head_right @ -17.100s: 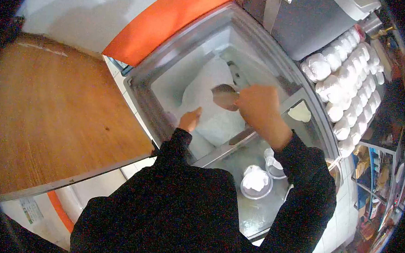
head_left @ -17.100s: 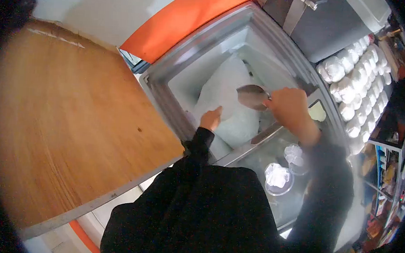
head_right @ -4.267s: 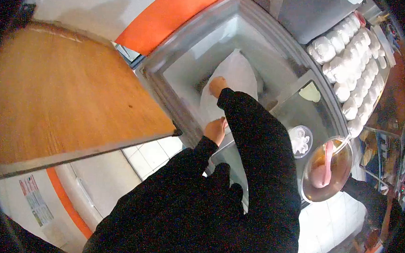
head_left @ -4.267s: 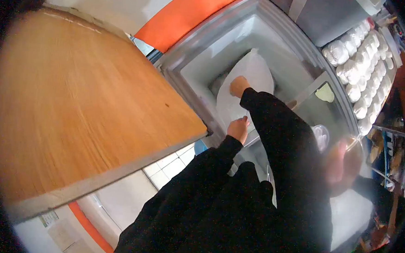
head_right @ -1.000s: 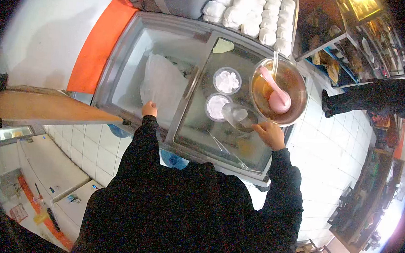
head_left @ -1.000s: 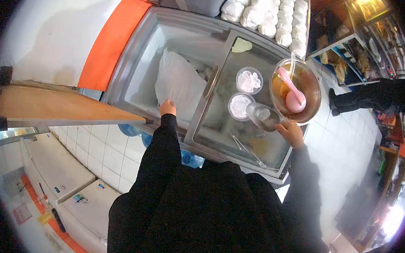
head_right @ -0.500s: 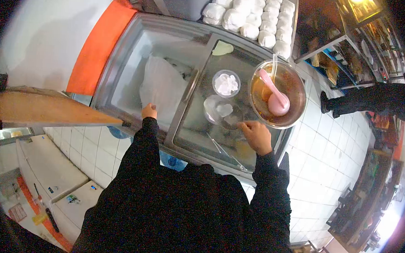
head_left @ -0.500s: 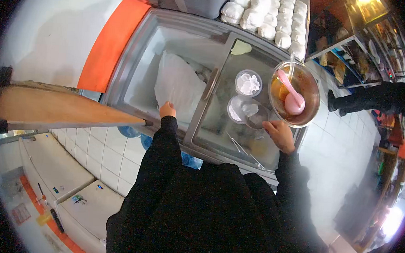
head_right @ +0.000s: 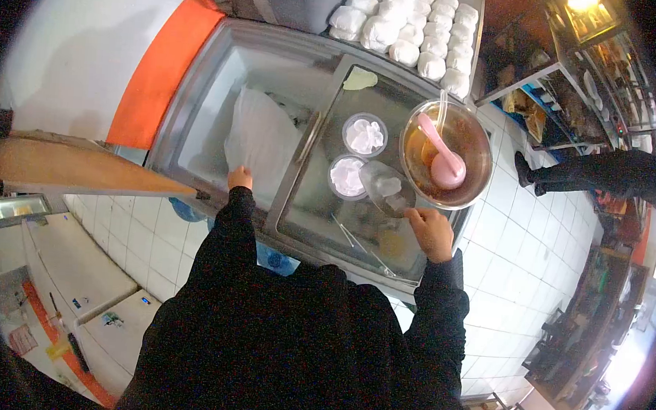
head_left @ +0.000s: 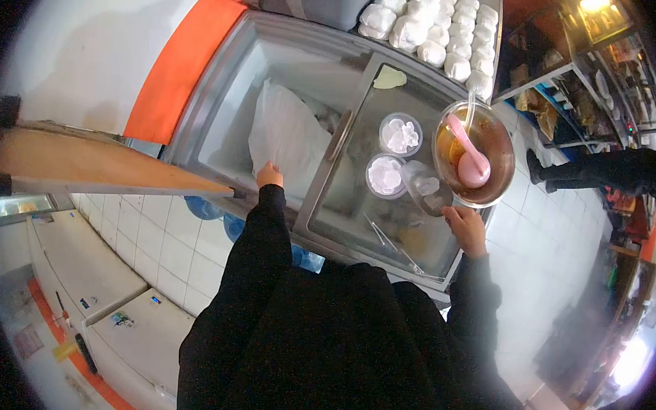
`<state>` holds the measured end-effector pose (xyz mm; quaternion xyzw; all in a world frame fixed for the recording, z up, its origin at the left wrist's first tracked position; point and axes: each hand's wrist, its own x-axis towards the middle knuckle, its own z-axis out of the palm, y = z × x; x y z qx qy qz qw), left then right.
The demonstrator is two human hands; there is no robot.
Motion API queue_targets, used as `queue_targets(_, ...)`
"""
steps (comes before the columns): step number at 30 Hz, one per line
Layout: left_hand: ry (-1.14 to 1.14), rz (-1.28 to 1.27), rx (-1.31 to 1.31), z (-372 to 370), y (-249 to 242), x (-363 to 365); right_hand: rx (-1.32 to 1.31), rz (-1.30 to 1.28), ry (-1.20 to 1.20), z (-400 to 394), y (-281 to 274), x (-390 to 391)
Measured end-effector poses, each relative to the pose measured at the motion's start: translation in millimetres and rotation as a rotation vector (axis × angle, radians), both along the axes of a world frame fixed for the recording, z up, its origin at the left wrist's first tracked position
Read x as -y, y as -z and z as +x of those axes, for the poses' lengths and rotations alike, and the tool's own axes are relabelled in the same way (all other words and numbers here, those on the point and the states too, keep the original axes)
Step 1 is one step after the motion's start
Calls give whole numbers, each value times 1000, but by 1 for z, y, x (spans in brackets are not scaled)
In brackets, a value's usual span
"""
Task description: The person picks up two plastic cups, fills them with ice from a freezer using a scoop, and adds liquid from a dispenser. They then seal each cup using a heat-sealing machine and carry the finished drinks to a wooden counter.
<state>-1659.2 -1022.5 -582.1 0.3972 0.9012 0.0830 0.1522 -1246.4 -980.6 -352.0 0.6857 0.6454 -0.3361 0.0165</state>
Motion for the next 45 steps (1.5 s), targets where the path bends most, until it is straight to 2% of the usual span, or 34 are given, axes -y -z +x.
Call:
queue_targets(6,-8,45,20,0,-5,-1,-86,-58,-37,-20,8,0)
queue_targets(9,-34,25,20,4,-20,-2,10,-36,-43,-24,17,2)
queue_targets(11,-51,4,2,0,-10,-1,56,5,-62,-20,16,5)
queue_targets(13,-8,5,53,-3,2,-2,-27,-27,31,-16,5,5)
queue_targets(15,-23,11,46,0,5,-3,-76,-26,27,-29,-5,3)
queue_targets(18,-31,5,52,5,-3,-2,-215,9,-59,-77,-10,-1)
queue_targets(20,13,72,66,5,-4,0,-282,161,-169,-126,-2,-2)
queue_targets(22,-9,65,85,7,-20,0,-351,-22,-237,-179,9,-10)
queue_targets(24,-23,62,110,8,-26,0,-432,-102,-239,-227,31,-17)
queue_targets(26,48,97,64,8,-17,6,-387,25,-261,-266,60,-25)
queue_targets(27,-12,163,103,7,-7,5,-396,37,-272,-282,69,-37)
queue_targets(29,-15,200,96,10,-4,8,-207,291,-421,-306,89,-53)
queue_targets(30,-9,242,88,9,-4,6,-212,295,-425,-318,95,-64)
queue_targets(32,-6,265,69,9,-6,7,52,383,-672,-338,115,-85)
queue_targets(33,4,237,76,11,-10,7,78,569,-806,-347,128,-91)
queue_targets(34,14,208,80,12,-14,7,68,571,-805,-361,140,-94)
queue_targets(36,-25,179,116,11,-9,3,297,642,-1131,-394,162,-93)
queue_targets(37,-4,56,122,10,-1,1,291,643,-1134,-414,171,-83)
queue_targets(38,18,-66,125,5,8,0,479,682,-1164,-433,184,-68)
queue_targets(39,59,255,116,6,15,12,667,716,-1199,-452,197,-53)
queue_targets(40,57,271,125,7,13,14,752,698,-1199,-462,214,-44)
queue_targets(42,33,229,147,7,16,16,664,624,-1112,-464,256,-32)
queue_targets(43,19,198,157,8,14,17,494,575,-1055,-460,280,-32)
queue_targets(44,11,177,159,9,15,16,337,589,-1021,-451,268,-31)
queue_targets(45,7,158,161,7,17,14,79,769,-965,-435,257,-27)
